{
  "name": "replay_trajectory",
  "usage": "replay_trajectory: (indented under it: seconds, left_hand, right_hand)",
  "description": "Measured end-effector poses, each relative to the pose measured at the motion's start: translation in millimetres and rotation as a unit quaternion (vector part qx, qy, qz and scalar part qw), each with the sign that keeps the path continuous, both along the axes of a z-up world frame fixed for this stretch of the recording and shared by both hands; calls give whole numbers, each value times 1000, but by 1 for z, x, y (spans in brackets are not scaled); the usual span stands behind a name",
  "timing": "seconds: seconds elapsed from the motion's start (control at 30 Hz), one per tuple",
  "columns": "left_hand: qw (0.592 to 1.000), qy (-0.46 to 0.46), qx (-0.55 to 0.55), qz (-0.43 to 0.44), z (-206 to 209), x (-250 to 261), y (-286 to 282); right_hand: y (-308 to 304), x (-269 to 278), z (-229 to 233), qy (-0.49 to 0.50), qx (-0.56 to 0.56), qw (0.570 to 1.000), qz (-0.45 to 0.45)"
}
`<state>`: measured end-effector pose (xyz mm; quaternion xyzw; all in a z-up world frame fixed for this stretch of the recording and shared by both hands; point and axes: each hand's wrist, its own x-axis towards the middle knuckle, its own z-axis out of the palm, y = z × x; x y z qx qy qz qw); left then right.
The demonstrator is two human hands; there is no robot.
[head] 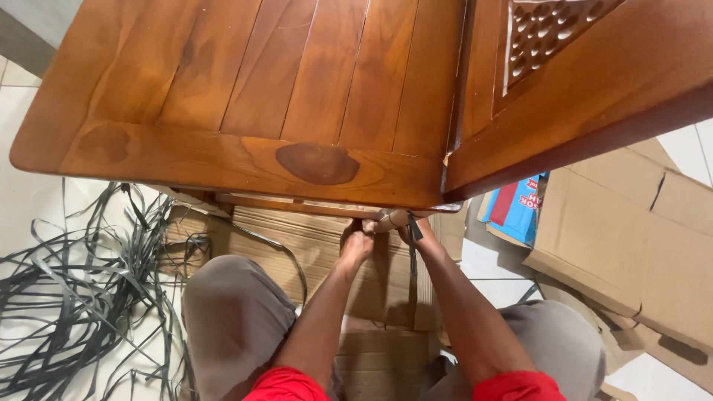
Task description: Wrapping a wooden chair leg with cardboard and securing it with plastic straps
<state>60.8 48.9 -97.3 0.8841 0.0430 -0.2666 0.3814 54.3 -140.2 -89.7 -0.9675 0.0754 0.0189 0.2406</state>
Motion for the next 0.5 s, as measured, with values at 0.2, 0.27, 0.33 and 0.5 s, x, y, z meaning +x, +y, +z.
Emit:
replay_trajectory:
  seconds: [0.2,0.27,0.33,0.5]
  left_hand:
    - [994,-84,-56,-50,-8,-3,5]
    - [988,-109,-105,-41,-35,-2,5]
    - [956,-249,-2,-157,-21,-2,9]
    - [997,-8,-58,45,-88,14,-10]
  right_hand:
    - [0,-4,-7,-29,-52,996,59]
    - [0,-5,-10,-34,-65,994,75]
    - [-1,-2,-12,-47,-93,990,100]
    - [-1,-4,-12,-69,-136,979,135]
